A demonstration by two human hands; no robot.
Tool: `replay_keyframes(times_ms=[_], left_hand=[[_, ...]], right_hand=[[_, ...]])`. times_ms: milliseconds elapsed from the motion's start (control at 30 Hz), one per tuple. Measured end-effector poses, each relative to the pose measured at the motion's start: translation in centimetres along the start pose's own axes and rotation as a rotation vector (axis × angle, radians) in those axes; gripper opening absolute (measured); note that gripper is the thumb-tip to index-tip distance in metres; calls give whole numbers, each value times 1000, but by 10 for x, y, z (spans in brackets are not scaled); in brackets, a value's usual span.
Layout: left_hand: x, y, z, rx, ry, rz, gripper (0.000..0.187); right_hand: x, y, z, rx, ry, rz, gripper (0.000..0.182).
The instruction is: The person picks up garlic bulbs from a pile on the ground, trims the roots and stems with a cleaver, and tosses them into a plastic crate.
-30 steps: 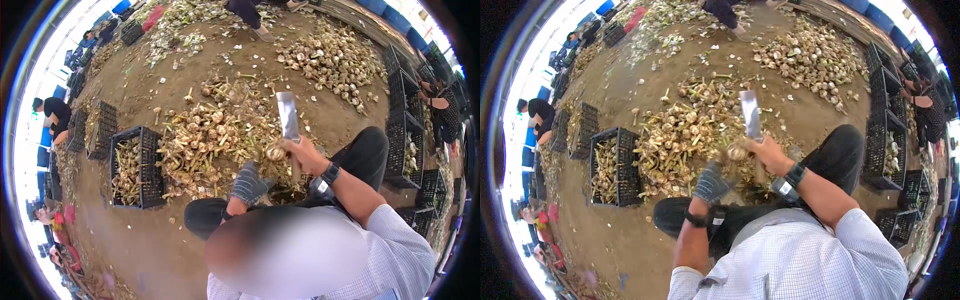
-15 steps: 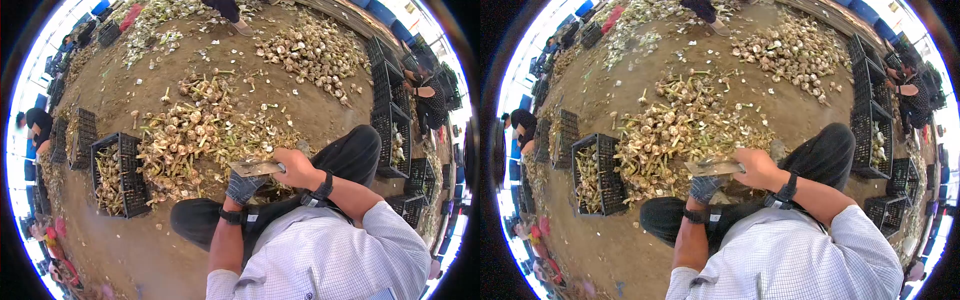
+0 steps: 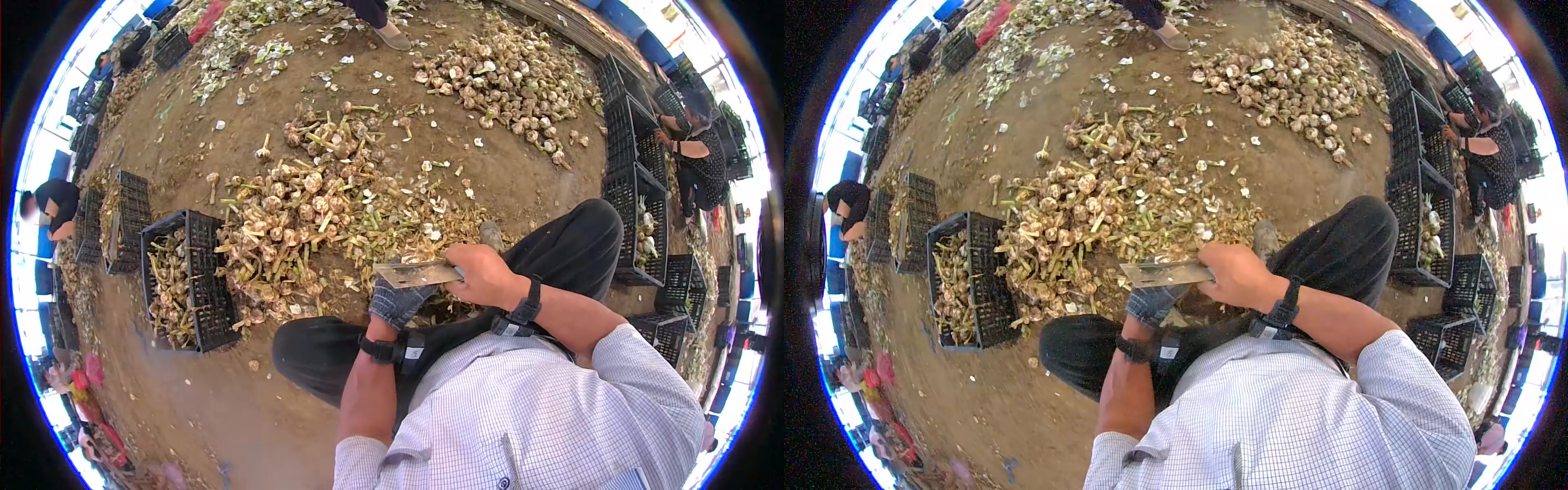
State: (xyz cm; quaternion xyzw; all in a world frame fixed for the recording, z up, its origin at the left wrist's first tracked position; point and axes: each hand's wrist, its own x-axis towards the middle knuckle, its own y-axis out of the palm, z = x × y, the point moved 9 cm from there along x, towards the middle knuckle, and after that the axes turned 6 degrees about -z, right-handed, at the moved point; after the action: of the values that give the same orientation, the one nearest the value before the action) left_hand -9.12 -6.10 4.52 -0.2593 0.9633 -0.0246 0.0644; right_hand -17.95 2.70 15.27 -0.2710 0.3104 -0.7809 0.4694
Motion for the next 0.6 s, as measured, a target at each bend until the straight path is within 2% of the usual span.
replay_keyframes(times_ms=[100, 200, 300, 400, 500, 600], left_hand=[[-8, -7, -35, 248, 126, 18, 40], [-12, -13, -31, 6, -24, 4, 37], [-16, -22, -34, 97, -20, -17, 33], [-18, -28, -43, 237, 74, -81, 28], [-18, -29, -42, 204, 93, -74, 30], [-25, -35, -50, 62, 8, -188, 35]], right_hand=[[-4, 9, -8, -36, 12, 48, 25], [-2, 19, -11, -39, -19, 56, 27], [-2, 34, -18, -83, -8, 102, 24], [1, 45, -24, -52, -5, 110, 24], [2, 53, -26, -68, 10, 165, 26], [-1, 45, -31, -54, 95, 174, 26]])
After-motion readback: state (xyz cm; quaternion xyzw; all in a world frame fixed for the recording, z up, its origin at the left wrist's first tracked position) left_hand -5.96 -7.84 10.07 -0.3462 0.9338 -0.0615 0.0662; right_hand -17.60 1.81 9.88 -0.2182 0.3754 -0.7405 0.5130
